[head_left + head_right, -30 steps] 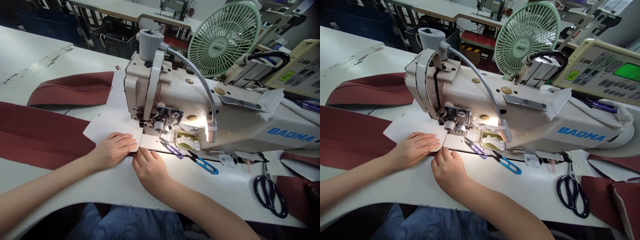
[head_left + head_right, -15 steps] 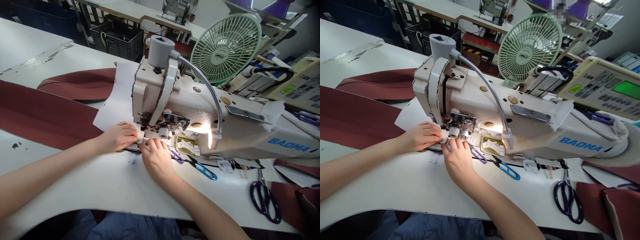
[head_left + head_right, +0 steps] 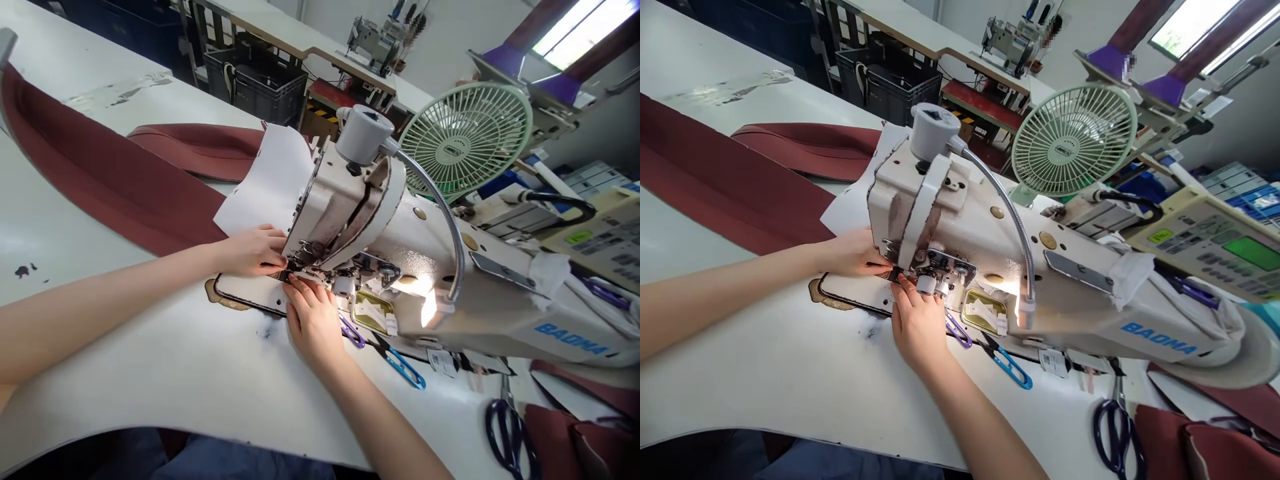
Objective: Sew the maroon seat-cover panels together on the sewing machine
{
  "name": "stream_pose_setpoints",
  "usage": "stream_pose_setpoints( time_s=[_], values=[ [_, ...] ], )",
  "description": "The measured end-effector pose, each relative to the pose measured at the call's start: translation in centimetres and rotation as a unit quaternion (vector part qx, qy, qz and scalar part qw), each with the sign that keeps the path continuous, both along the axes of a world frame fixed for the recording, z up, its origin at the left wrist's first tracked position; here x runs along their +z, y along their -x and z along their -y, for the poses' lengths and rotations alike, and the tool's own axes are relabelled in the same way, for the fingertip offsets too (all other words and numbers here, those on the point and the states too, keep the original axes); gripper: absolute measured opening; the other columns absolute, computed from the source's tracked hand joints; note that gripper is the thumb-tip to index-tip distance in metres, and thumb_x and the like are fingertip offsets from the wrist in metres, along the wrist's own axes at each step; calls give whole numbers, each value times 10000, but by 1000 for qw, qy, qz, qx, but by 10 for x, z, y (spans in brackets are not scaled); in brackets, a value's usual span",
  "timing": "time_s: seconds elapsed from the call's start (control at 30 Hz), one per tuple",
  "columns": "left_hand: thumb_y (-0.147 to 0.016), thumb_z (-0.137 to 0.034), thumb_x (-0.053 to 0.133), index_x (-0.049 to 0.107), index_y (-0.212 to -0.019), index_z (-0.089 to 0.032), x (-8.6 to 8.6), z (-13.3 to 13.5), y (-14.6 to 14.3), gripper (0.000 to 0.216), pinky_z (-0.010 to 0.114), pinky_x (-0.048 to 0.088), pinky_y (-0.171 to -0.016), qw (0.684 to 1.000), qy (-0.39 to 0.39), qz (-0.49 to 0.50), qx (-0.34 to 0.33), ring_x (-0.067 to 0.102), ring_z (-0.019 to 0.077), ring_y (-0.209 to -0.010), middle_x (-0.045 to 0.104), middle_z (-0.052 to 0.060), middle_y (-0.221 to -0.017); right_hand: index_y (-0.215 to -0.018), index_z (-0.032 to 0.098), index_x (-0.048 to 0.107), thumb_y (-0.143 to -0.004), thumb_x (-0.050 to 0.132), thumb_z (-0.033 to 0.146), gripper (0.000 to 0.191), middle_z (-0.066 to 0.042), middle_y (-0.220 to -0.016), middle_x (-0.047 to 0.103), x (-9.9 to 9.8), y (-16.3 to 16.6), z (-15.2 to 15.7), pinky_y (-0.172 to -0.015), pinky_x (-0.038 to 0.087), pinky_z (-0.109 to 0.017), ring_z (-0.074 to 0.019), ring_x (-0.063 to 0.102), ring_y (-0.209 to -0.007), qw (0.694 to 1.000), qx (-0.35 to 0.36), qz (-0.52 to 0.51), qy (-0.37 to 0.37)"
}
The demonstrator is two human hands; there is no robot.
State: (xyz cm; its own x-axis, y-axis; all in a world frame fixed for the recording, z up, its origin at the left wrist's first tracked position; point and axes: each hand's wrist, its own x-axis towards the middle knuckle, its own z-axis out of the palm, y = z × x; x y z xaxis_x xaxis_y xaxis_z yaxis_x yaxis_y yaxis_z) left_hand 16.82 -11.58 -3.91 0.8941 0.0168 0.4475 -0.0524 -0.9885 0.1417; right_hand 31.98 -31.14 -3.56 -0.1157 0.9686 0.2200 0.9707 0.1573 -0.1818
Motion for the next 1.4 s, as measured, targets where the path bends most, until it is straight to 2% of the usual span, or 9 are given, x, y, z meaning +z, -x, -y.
stream_pose_setpoints(
  time_s=[0.5, 0.63, 0.73, 0.83, 0.93, 1.0, 1.1, 1.23, 1.4],
  values=[
    [-932, -240, 558, 733, -838, -265, -2, -2, -2, 200, 320, 371, -898, 999, 38, -1, -1, 582, 178, -1032, 690, 20, -1038, -1241, 199, 606, -949, 464, 155, 327, -72, -1339, 605, 1, 1, -2, -980, 420, -420, -248, 496, -1231, 999, 9, -23, -22],
    [-948, -342, 559, 731, -934, -284, 9, -3, -1, 182, 305, 353, -971, 997, 50, -57, 17, 582, 165, -1088, 685, 8, -1098, -1250, 202, 597, -946, 454, 147, 340, -82, -1321, 610, 0, -1, -4, -963, 440, -440, -259, 510, -1199, 999, 26, -22, -39],
    [-934, -503, 538, 685, -1146, -305, 29, -33, 11, 325, 327, 330, -1039, 980, 57, -129, 140, 544, 203, -1206, 628, 21, -1284, -1249, 196, 596, -946, 447, 143, 341, -92, -1300, 618, -2, -3, -5, -952, 456, -444, -259, 524, -1175, 998, 40, -23, -52],
    [-971, -533, 405, 550, -1358, -123, 46, -90, 44, 582, 438, 332, -1043, 940, 64, -141, 304, 466, 333, -1305, 506, 194, -1422, -1240, 200, 609, -951, 445, 154, 335, -97, -1290, 623, -4, -5, -6, -952, 466, -449, -257, 542, -1150, 997, 47, -25, -62],
    [-930, -645, 385, 468, -1433, -124, 47, -136, 90, 729, 493, 242, -1119, 854, 81, -246, 452, 340, 366, -1403, 412, 193, -1506, -1232, 210, 626, -958, 441, 172, 334, -100, -1274, 634, -4, -6, -7, -944, 478, -447, -256, 556, -1137, 996, 47, -25, -72],
    [-938, -662, 313, 366, -1497, -123, 41, -142, 117, 778, 499, 199, -1149, 815, 93, -291, 493, 262, 346, -1452, 311, 186, -1567, -1226, 206, 636, -961, 438, 173, 332, -103, -1265, 640, -4, -5, -7, -936, 482, -442, -254, 559, -1135, 996, 48, -26, -75],
    [-932, -679, 244, 292, -1518, -57, 32, -116, 150, 856, 518, 199, -1152, 804, 87, -299, 507, 240, 353, -1463, 258, 222, -1578, -1219, 186, 641, -966, 440, 168, 324, -102, -1263, 645, -4, -4, -6, -927, 478, -440, -258, 554, -1128, 996, 47, -26, -70],
    [-867, -740, 308, 335, -1494, -40, 33, -47, 206, 941, 556, 285, -1097, 776, 55, -319, 541, 308, 396, -1424, 320, 250, -1543, -1243, 187, 630, -969, 445, 171, 331, -96, -1266, 645, -6, -5, -4, -928, 473, -436, -260, 550, -1133, 996, 51, -21, -70],
    [-820, -707, 400, 549, -1321, -39, 42, 49, 290, 848, 548, 402, -993, 734, 60, -332, 589, 552, 432, -1207, 592, 256, -1308, -1234, 174, 636, -966, 454, 164, 325, -102, -1280, 636, -10, -5, -2, -956, 464, -435, -260, 541, -1155, 994, 63, -12, -85]
  ],
)
